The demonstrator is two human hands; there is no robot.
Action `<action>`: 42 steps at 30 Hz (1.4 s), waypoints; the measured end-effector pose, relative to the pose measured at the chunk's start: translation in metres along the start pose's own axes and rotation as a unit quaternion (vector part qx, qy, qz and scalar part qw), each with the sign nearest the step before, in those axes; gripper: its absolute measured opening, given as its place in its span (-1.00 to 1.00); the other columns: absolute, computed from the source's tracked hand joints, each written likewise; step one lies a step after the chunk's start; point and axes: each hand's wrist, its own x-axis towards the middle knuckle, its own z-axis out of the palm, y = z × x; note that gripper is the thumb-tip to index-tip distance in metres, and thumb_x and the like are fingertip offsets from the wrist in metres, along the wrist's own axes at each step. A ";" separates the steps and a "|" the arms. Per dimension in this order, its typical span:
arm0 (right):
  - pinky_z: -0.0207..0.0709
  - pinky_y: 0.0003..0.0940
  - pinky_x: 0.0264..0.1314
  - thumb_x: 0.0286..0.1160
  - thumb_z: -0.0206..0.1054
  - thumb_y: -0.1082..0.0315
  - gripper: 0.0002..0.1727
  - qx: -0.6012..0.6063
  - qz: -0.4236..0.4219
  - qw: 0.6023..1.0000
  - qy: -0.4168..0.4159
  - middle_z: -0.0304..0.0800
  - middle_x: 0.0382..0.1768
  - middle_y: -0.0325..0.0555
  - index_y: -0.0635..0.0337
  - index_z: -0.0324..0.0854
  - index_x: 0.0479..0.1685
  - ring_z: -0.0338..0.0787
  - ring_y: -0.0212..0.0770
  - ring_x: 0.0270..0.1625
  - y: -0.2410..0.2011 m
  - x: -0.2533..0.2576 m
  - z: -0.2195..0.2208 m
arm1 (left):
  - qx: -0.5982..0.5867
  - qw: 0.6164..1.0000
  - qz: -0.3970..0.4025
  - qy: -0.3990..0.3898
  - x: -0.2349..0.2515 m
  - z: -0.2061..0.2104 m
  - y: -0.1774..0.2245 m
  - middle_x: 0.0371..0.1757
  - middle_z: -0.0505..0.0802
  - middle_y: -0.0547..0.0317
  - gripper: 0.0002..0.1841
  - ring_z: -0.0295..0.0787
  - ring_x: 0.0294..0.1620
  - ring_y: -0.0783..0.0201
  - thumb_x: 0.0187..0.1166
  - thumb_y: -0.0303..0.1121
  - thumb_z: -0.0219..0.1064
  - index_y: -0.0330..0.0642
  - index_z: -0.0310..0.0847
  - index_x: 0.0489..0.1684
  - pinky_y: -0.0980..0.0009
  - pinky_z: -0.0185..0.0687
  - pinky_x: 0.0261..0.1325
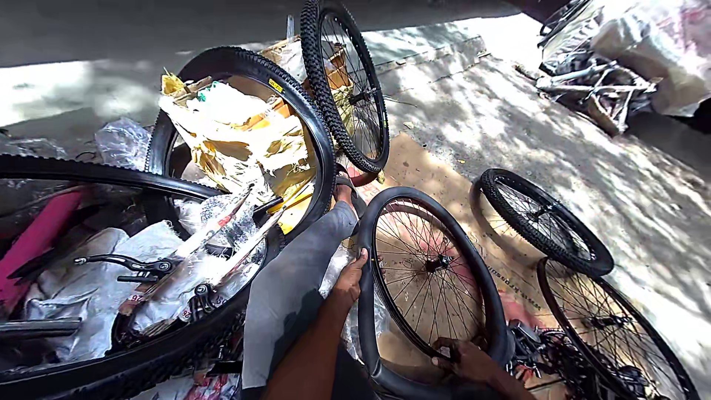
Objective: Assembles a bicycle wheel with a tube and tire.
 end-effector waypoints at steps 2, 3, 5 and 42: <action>0.59 0.20 0.06 0.54 0.40 -0.03 -0.43 0.074 0.008 0.997 0.022 0.75 -0.19 0.11 0.00 0.57 0.49 0.73 0.10 -0.17 -0.013 -0.002 -0.014 | 0.026 0.999 0.013 0.039 0.006 -0.006 -0.010 0.11 0.83 -0.11 -0.53 0.83 -0.23 0.08 0.84 -0.07 0.12 -0.17 0.38 0.56 0.18 0.79 -0.17; 0.60 0.11 0.03 0.59 0.36 0.12 -0.50 0.132 0.000 0.990 0.045 0.72 -0.13 0.09 0.09 0.55 0.47 0.71 0.03 -0.15 -0.025 -0.005 -0.026 | 0.036 0.997 0.016 0.060 0.008 -0.009 -0.015 0.05 0.83 -0.13 -0.52 0.82 -0.28 0.08 0.82 -0.08 0.16 -0.19 0.39 0.55 0.18 0.79 -0.21; 0.62 -0.15 -0.02 0.66 0.23 0.34 -0.65 0.289 -0.029 0.952 0.099 0.67 -0.01 -0.02 0.21 0.53 0.36 0.69 -0.17 -0.13 -0.050 -0.010 -0.046 | 0.040 0.997 0.011 0.066 0.011 -0.016 -0.019 0.04 0.84 -0.10 -0.52 0.81 -0.32 0.10 0.80 -0.05 0.17 -0.16 0.42 0.53 0.20 0.78 -0.26; 0.73 -0.27 -0.19 0.57 0.39 0.50 -0.85 0.554 -0.020 0.792 0.254 0.85 -0.25 0.00 0.27 0.78 0.02 0.81 -0.19 -0.33 -0.128 0.165 -0.034 | -0.009 0.991 -0.093 0.097 0.061 -0.069 -0.047 -0.02 0.84 -0.16 -0.55 0.83 -0.30 0.03 0.87 -0.05 0.03 -0.27 0.59 0.28 0.16 0.80 -0.24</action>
